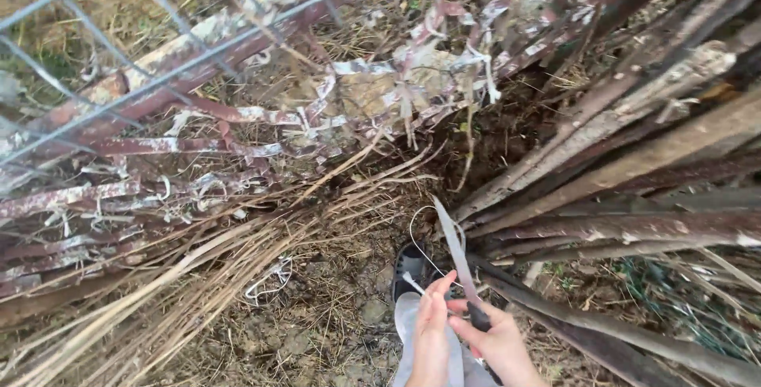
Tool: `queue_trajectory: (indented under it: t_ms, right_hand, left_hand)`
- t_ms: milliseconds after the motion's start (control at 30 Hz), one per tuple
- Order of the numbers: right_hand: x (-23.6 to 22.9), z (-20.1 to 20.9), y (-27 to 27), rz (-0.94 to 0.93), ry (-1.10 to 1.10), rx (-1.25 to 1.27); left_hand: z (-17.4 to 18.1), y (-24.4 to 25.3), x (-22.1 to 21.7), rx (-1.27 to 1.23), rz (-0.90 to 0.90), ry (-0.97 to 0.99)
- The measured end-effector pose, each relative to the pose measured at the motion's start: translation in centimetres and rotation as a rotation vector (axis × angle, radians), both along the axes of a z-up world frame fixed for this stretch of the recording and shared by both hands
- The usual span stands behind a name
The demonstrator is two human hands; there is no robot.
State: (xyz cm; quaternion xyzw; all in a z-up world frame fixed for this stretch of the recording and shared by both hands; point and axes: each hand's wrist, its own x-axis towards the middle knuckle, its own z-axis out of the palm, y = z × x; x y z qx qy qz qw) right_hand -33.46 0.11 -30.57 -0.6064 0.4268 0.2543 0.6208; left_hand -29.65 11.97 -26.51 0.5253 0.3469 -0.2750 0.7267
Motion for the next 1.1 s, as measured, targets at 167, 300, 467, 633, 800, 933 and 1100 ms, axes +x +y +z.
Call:
queue_trajectory:
  t_ms: [167,300,467,633,800,933,1100]
  right_hand:
    - [-0.1,-4.6,2.9,0.168,-0.117,0.009]
    - [1.5,-4.5,3.6,0.129,-0.149,0.006]
    - [1.7,-5.2,1.7,-0.029,-0.098,-0.188]
    - [3.1,-4.5,1.2,-0.175,-0.025,-0.159]
    - [2.2,-5.4,0.3,-0.145,-0.031,-0.246]
    - [2.6,-4.4,0.4,-0.193,0.001,-0.244]
    - [2.3,-3.7,-0.2,-0.204,-0.020,-0.247]
  left_hand:
    - [-3.8,1.7,-0.6,-0.050,0.106,0.111]
    - [-2.1,5.2,2.7,-0.086,0.058,-0.018]
    - [0.8,11.2,10.0,0.249,0.671,0.043]
    - [-0.8,15.7,11.4,0.250,0.850,0.009]
    - [-0.1,16.5,11.4,0.206,1.011,-0.030]
    - [-2.6,16.4,10.1,0.142,1.023,-0.130]
    - [-5.4,15.3,7.9,0.141,0.980,-0.284]
